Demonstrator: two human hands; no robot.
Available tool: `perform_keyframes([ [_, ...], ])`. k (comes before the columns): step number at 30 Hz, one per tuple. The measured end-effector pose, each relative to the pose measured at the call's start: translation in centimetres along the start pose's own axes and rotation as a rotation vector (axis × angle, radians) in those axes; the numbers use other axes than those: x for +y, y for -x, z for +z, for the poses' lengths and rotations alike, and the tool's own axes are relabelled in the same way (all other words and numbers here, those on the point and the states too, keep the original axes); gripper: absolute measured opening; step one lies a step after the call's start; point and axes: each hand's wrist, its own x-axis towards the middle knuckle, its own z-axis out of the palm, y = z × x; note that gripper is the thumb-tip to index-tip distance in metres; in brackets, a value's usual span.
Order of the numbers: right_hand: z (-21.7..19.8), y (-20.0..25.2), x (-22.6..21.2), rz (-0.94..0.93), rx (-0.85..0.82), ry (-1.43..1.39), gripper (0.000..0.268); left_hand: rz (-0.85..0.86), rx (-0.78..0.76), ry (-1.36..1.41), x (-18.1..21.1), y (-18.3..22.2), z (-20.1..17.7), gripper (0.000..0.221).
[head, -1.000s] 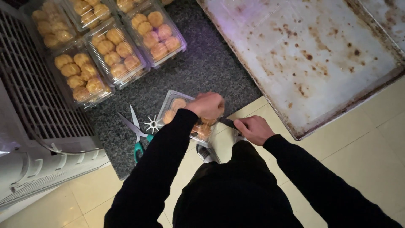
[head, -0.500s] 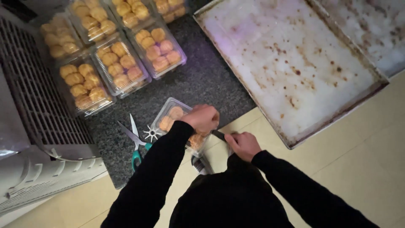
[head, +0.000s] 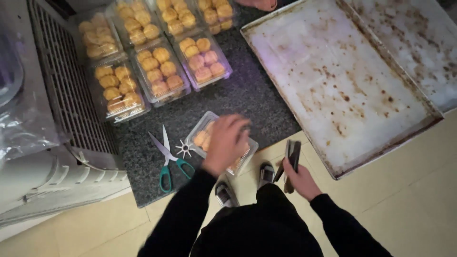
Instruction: Packaging small baked pastries from a metal baking tray into plastic clamshell containers at a bakery workstation.
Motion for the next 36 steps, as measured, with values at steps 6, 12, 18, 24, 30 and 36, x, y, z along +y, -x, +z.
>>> perform_keyframes([
  [6, -1.5, -0.3, -4.8, -0.132, -0.157, -0.438, 0.044, -0.313, 0.296, 0.082, 1.2, 10.3, -2.7, 0.023],
  [12, -2.5, -2.2, -5.1, -0.082, -0.085, -0.559, 0.037, -0.949, 0.19, 0.42, 0.9, 15.5, 2.3, 0.03],
  [18, -6.8, -2.1, -6.4, -0.152, 0.173, -0.042, 0.048, -1.239, 0.485, 0.759, 2.7, 12.8, 4.0, 0.045],
  [24, -10.4, -2.8, -9.6, 0.055, 0.267, 0.421, 0.091, -1.391, 0.235, 0.446, 3.4, 11.2, 4.0, 0.06],
  [30, -14.5, -16.0, 3.7, -0.337, 0.616, 1.112, 0.062, -1.2, 0.597, 0.58, -0.1, 13.7, 9.2, 0.041],
  [36, -13.8, -18.1, 6.4, -0.529, 0.894, 1.232, 0.059, -1.214, 0.636, 0.796, -2.4, 14.6, 10.6, 0.021],
])
